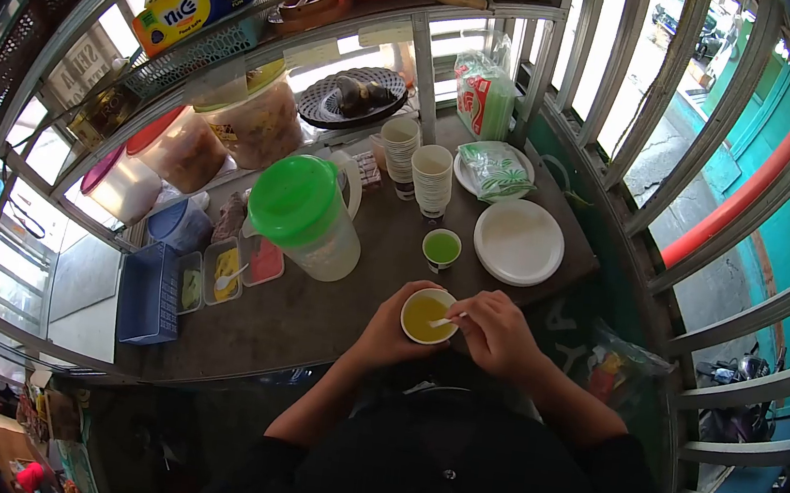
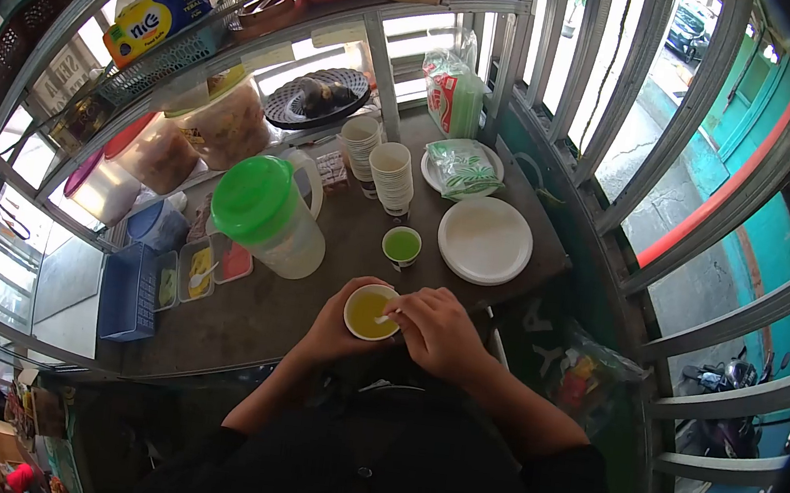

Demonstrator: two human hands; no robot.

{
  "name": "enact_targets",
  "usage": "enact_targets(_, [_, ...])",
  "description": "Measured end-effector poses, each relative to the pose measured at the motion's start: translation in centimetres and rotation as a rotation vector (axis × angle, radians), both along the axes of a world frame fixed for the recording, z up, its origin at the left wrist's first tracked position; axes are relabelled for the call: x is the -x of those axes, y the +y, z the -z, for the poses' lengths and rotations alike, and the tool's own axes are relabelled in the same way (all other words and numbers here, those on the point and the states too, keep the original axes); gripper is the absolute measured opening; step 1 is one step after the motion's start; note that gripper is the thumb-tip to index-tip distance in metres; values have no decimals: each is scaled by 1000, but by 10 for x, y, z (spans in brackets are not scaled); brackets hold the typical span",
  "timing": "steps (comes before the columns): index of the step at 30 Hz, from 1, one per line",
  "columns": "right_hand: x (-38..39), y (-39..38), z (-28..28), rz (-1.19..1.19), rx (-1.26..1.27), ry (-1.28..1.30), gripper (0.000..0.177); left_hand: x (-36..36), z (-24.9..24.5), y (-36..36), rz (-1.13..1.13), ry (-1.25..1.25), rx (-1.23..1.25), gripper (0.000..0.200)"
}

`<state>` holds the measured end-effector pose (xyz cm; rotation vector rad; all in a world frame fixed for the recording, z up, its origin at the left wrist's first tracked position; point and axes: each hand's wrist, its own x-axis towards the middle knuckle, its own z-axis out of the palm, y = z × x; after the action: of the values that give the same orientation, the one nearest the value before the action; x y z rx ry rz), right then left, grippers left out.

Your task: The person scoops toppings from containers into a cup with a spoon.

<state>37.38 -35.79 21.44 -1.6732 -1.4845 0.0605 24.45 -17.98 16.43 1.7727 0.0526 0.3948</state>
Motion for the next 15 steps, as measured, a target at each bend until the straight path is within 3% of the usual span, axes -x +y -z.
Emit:
enact_targets(6, [3, 11, -9, -98, -8, -199, 23, 3, -5, -1, 44, 47, -12, 76])
enact_targets(15, [3, 32, -29, -300, 128, 65, 20, 20, -8, 8, -11, 19, 20, 77])
